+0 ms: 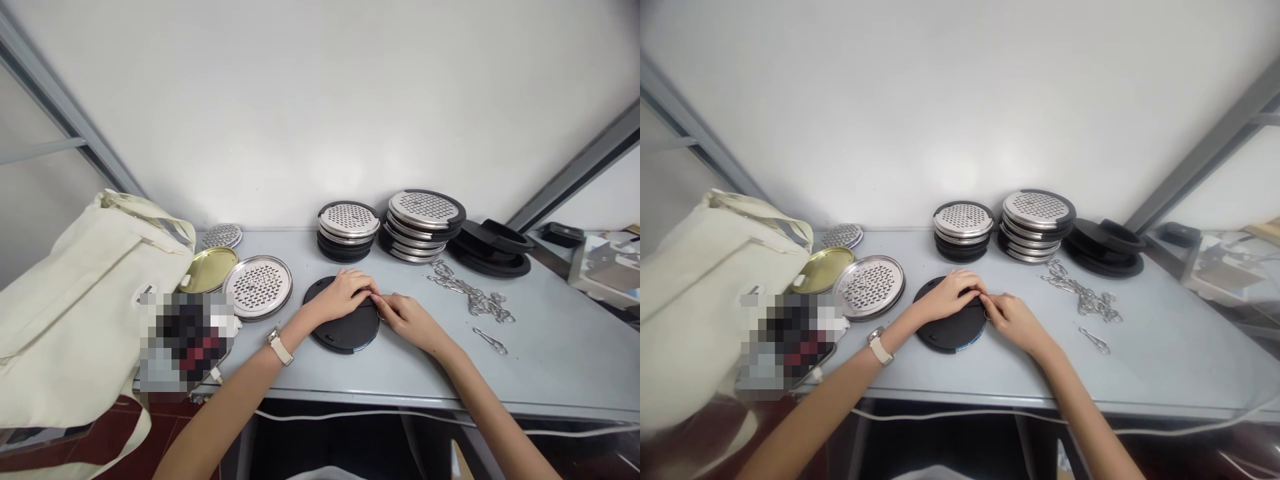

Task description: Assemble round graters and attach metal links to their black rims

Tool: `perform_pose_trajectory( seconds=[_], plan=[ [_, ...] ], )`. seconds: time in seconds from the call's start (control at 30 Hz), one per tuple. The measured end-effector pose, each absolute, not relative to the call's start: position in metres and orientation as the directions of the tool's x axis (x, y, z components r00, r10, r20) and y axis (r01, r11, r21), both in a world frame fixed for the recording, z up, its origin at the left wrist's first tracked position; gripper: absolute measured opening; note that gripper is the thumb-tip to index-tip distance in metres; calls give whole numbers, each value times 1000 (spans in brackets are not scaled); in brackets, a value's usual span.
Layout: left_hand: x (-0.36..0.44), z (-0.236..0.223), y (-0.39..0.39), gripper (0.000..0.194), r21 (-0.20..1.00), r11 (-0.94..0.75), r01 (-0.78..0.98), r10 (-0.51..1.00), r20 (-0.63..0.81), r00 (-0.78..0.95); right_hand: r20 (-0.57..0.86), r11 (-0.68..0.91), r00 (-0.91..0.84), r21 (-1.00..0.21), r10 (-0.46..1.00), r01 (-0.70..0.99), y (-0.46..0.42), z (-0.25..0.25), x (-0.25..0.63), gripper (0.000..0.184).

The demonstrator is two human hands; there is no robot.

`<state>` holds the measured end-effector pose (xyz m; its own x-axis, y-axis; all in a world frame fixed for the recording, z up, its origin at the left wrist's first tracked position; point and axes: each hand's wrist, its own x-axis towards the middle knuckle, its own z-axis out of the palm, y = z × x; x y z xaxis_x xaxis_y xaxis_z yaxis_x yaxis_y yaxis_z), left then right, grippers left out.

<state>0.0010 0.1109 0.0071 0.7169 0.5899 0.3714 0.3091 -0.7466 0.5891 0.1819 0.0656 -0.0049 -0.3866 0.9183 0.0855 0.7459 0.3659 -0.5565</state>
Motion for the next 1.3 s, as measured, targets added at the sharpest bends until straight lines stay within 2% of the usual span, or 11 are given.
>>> perform_pose_trajectory(
  seconds=[0.57,0.7,0.9,1.07,1.3],
  plan=[
    [0,11,108,19,585,-745,320,589,353,727,18,279,-361,-671,932,687,64,-2,182,49],
    [0,10,108,19,576,-760,302,578,386,719,27,289,-367,-671,930,683,65,-5,182,47],
    [1,10,108,19,577,-743,338,604,363,709,41,327,-395,-645,918,691,65,-7,183,38],
    [1,10,108,20,569,-732,374,628,354,693,30,334,-415,-649,909,684,64,0,183,41],
    [2,7,108,17,526,-743,413,636,363,681,-3,289,-422,-724,907,626,65,-6,185,43]
  ],
)
